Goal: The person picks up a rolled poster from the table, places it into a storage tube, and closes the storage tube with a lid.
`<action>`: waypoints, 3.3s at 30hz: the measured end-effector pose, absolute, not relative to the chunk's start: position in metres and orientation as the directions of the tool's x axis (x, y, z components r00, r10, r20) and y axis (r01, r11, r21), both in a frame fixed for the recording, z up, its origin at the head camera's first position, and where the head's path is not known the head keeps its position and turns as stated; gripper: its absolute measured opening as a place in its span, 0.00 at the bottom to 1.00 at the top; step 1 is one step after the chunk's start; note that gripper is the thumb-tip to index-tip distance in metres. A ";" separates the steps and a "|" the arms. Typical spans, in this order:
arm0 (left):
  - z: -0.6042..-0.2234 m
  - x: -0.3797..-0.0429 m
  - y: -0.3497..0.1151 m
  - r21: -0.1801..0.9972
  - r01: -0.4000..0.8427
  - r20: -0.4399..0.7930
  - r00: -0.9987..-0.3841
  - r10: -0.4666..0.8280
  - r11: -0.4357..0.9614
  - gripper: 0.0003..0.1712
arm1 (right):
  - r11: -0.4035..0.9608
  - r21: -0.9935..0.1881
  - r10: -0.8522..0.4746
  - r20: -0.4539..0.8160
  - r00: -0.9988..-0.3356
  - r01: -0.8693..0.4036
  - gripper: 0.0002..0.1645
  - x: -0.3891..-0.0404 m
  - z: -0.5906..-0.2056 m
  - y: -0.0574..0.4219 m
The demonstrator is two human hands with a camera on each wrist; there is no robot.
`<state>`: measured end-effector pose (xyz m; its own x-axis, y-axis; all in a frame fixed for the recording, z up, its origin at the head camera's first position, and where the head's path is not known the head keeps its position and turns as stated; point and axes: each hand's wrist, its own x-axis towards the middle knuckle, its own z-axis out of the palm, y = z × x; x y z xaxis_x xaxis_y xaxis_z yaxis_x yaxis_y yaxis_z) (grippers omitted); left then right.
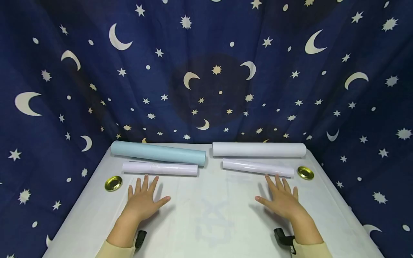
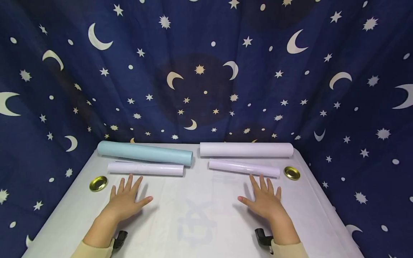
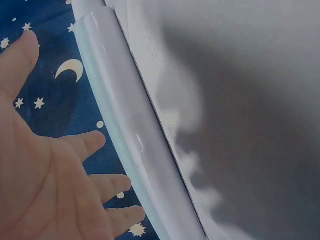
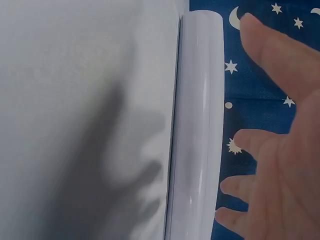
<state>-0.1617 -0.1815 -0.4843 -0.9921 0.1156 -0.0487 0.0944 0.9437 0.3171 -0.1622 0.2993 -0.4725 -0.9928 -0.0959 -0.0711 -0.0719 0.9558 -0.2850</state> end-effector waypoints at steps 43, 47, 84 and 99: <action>-0.485 -0.253 -0.203 0.300 0.330 0.265 -0.930 0.254 0.895 0.40 | 0.883 -0.317 -0.267 0.267 -0.926 -0.346 0.34 -0.236 -0.475 0.332; -0.485 -0.261 -0.205 0.309 0.351 0.259 -0.925 0.277 0.884 0.39 | 0.873 -0.328 -0.277 0.277 -0.920 -0.361 0.32 -0.244 -0.478 0.334; -0.480 -0.325 -0.216 0.262 0.285 0.087 -0.958 0.272 0.922 0.41 | 0.896 -0.261 -0.313 0.201 -0.928 -0.358 0.32 -0.271 -0.488 0.350; -0.482 -0.336 -0.204 0.319 0.324 0.094 -0.946 0.311 0.891 0.37 | 0.860 -0.326 -0.345 0.195 -0.918 -0.392 0.31 -0.271 -0.495 0.348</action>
